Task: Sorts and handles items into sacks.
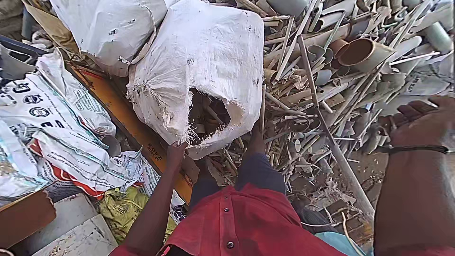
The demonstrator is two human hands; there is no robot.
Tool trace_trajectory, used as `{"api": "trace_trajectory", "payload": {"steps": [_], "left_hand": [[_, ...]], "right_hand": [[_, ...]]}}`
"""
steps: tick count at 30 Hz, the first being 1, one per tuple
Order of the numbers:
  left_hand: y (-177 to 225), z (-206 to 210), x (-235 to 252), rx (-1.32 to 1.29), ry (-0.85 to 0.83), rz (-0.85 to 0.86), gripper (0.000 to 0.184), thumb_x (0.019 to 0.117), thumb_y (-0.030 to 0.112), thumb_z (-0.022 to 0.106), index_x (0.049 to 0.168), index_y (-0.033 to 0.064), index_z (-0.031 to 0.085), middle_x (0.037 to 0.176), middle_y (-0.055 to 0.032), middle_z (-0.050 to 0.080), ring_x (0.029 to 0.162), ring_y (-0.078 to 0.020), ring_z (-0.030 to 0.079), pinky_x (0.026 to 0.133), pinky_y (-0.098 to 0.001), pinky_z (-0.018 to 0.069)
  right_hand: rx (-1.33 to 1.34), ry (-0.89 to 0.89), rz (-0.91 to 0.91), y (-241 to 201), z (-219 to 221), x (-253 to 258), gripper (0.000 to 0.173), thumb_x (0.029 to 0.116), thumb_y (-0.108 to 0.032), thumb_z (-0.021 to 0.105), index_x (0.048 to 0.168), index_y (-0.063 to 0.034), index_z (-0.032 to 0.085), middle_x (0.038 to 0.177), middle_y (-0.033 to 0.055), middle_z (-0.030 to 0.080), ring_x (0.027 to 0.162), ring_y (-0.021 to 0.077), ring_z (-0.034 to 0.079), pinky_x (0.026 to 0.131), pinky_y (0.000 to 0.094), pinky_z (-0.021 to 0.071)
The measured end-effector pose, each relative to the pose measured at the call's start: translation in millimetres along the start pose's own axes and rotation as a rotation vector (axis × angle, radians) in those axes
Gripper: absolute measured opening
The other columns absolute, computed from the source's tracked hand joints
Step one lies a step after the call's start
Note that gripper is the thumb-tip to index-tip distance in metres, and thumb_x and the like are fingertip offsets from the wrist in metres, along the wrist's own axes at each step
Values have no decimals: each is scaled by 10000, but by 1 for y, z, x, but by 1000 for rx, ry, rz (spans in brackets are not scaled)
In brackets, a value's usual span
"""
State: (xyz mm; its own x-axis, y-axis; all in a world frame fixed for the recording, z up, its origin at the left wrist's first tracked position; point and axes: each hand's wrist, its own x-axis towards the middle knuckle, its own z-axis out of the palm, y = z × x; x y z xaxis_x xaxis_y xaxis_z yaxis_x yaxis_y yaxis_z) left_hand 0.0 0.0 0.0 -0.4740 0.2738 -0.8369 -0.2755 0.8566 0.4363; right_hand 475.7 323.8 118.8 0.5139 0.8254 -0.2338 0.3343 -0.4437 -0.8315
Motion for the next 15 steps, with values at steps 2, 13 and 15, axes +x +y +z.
{"api": "trace_trajectory", "payload": {"steps": [2, 13, 15], "left_hand": [[0, 5, -1, -11, -7, 7, 182, 1023, 170, 643, 988, -9, 649, 656, -28, 622, 467, -60, 505, 452, -194, 409], [0, 16, -4, -10, 5, 57, 138, 1013, 109, 621, 901, 33, 646, 607, 21, 599, 453, -48, 503, 442, -188, 409], [-2, 18, -2, -37, 4, 71, 124, 1014, 99, 606, 906, 44, 629, 592, 32, 596, 427, -36, 495, 416, -178, 404]], "right_hand": [[-263, -437, -184, 66, 87, -39, 299, 1036, -273, 557, 1179, -20, 626, 930, 51, 710, 766, 144, 701, 728, 352, 605], [-1205, -1055, -327, 203, 360, -221, 384, 945, -267, 690, 1188, 31, 678, 1278, 269, 642, 1176, 459, 630, 891, 656, 528], [-1188, -1064, -299, 205, 353, -221, 365, 968, -208, 643, 1273, -7, 661, 1320, 263, 624, 1209, 463, 611, 916, 653, 527]]}}
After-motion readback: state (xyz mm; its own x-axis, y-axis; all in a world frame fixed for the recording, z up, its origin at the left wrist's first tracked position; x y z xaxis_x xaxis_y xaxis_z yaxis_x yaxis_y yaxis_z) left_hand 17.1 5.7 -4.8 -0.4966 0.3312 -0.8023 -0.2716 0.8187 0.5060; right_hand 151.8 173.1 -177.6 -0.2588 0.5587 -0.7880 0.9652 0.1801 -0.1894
